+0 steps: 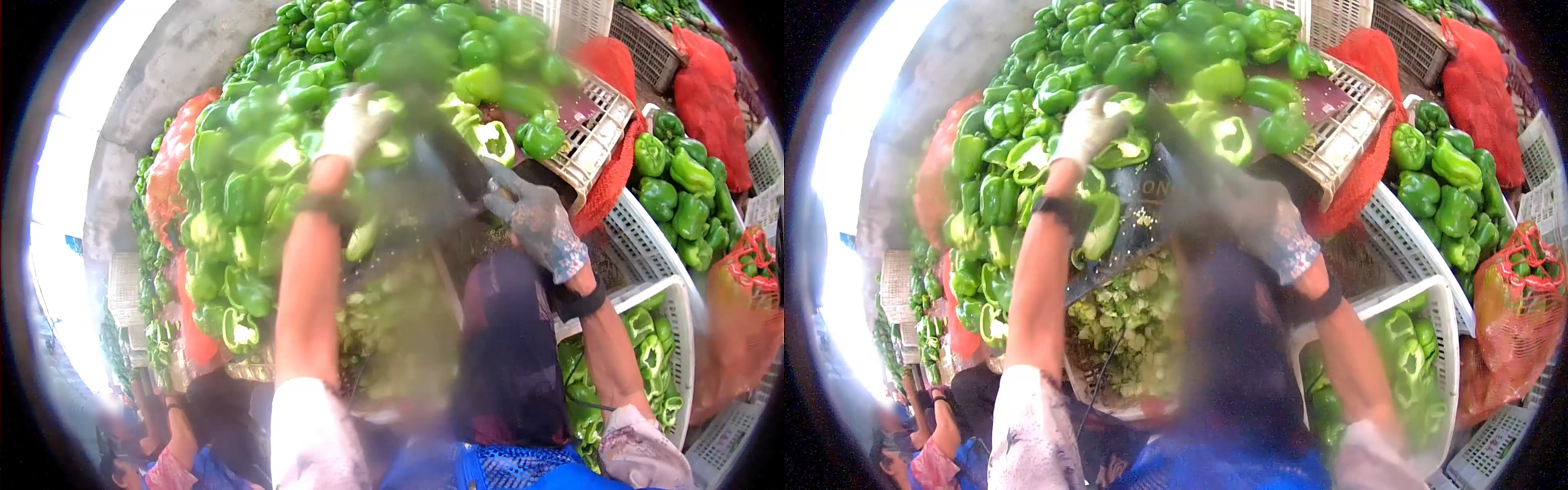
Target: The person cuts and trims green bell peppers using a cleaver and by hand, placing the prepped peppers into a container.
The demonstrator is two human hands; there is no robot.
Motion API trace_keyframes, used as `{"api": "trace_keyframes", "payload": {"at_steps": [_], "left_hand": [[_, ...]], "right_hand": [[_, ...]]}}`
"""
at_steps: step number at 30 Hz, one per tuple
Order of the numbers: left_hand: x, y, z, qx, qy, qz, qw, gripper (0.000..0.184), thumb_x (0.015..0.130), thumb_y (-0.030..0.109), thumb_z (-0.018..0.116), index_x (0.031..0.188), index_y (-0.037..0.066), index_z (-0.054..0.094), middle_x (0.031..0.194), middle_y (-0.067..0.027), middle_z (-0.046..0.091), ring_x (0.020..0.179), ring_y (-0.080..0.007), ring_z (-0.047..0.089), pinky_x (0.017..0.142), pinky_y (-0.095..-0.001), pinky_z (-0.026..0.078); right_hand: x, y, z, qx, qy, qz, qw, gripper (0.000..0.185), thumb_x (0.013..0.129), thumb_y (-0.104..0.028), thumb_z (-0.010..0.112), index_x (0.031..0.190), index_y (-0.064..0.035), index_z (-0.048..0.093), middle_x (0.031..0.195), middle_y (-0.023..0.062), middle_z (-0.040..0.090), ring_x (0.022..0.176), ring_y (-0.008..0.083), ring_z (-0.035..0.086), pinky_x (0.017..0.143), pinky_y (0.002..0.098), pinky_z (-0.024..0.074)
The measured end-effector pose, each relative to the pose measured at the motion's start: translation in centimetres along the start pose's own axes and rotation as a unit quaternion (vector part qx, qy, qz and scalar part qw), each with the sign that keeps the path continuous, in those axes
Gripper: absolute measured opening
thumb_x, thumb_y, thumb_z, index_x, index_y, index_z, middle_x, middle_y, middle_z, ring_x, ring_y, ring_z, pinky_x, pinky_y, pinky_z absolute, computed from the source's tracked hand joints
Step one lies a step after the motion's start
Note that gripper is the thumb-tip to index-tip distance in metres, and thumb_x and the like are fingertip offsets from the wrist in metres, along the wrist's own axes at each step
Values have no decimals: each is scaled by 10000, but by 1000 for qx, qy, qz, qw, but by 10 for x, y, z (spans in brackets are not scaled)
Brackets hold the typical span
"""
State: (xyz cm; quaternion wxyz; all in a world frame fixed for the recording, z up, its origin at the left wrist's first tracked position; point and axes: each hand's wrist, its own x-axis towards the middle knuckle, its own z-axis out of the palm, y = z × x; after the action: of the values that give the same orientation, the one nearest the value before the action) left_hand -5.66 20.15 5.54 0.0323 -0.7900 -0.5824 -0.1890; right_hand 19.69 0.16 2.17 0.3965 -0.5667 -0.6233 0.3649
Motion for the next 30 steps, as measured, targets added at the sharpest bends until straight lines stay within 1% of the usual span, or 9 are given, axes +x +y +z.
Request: {"api": "trace_keyframes", "payload": {"at_steps": [3,6,10,14,17,19,21,26,30], "left_hand": [[23,46,-4,104,-161,-54,980,616,811,438,680,1373,215,564,1390,-191,528,1314,-366,490,1089,-440,419],[38,52,12,166,-199,-91,962,570,827,401,675,1370,268,564,1360,-187,540,1306,-392,485,1067,-478,435],[26,51,-20,139,-150,-103,973,520,832,325,679,1338,247,591,1338,-167,550,1240,-360,536,1019,-472,478],[44,-43,-60,211,157,-19,965,652,742,388,806,1325,206,576,1102,-92,697,974,-312,663,874,-444,536],[72,-81,-86,263,195,-168,930,642,774,455,768,1320,178,575,1212,-151,668,1159,-340,588,964,-443,491],[78,-86,-79,240,142,-35,960,578,797,415,741,1304,176,596,1230,-131,659,1245,-314,551,1025,-424,472],[78,-83,-48,152,90,207,962,358,803,249,721,1144,142,693,1156,-95,676,1108,-283,627,992,-376,495],[92,-51,7,271,-177,85,942,637,677,265,824,1243,69,605,1159,-177,667,1100,-370,623,957,-432,504],[95,-41,12,321,-180,73,927,641,670,307,832,1228,82,610,1156,-179,666,1114,-356,621,950,-485,495]], "right_hand": [[1,15,0,-48,12,-92,995,527,934,-234,620,1443,-142,518,691,34,604,466,81,512,491,275,446],[4,-4,-2,38,-11,126,991,518,935,-190,629,1441,-153,525,826,7,664,467,35,475,464,222,424],[2,-1,0,40,-11,112,993,511,941,-192,629,1441,-170,528,853,7,677,473,28,465,461,223,424],[0,12,2,-3,1,57,998,520,938,-196,627,1446,-178,521,808,13,672,481,31,482,478,233,439],[-1,2,-2,-25,-6,66,997,534,930,-198,626,1451,-177,514,757,22,657,489,35,500,499,243,453],[0,-5,-4,-2,-8,88,996,541,925,-199,625,1453,-174,510,731,29,646,491,39,509,512,247,460],[0,-5,-6,12,-10,108,994,545,922,-192,625,1454,-173,510,724,28,641,496,41,513,523,247,464],[-1,6,-2,16,-12,99,995,553,913,-150,632,1453,-174,514,746,8,645,519,36,508,538,239,463],[0,2,-3,33,-21,107,993,537,912,-180,638,1436,-172,521,854,78,661,663,134,566,632,294,480]]}}
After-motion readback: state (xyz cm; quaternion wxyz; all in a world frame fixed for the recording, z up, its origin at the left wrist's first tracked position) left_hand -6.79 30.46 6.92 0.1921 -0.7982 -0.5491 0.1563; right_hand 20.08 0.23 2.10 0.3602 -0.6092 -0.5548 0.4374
